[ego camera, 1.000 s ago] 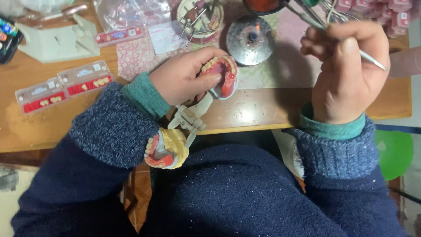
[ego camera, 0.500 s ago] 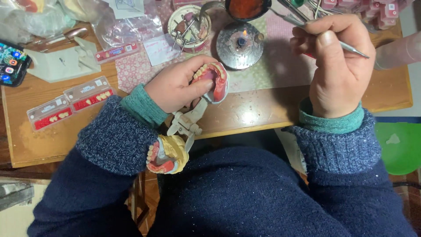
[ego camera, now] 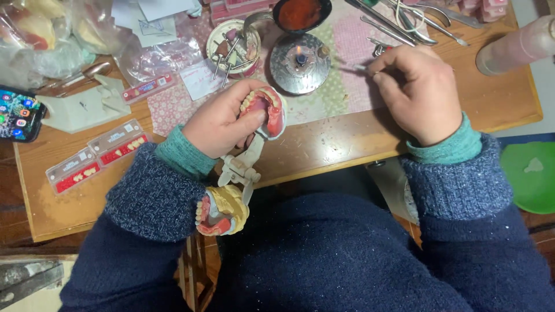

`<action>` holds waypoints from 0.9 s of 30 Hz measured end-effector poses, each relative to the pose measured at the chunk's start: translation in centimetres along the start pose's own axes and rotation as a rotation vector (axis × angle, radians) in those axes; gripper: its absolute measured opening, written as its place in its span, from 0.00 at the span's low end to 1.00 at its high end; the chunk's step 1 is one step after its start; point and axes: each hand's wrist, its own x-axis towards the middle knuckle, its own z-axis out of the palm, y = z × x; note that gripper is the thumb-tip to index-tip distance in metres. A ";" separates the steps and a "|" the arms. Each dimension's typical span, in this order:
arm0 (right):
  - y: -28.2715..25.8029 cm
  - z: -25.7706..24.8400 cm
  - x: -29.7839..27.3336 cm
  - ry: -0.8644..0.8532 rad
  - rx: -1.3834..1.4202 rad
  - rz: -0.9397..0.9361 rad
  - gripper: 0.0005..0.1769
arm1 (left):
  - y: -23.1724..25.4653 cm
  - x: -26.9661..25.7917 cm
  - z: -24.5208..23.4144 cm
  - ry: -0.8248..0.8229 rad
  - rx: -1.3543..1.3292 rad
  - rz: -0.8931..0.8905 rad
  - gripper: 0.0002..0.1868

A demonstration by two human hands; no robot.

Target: Assembling, adjusting, and refining a dental prosthetic cast model using dental laboratory tools.

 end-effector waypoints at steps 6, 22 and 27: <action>-1.9 -0.1 0.6 0.019 -0.280 -0.222 0.04 | -0.5 0.1 0.0 0.016 -0.015 -0.003 0.25; -2.9 0.6 0.1 -0.203 -0.334 -0.292 0.12 | 0.3 0.0 0.2 0.019 -0.011 0.027 0.22; -3.0 0.5 -0.2 -0.209 -0.285 -0.263 0.12 | 0.0 0.0 0.2 0.017 -0.022 0.038 0.22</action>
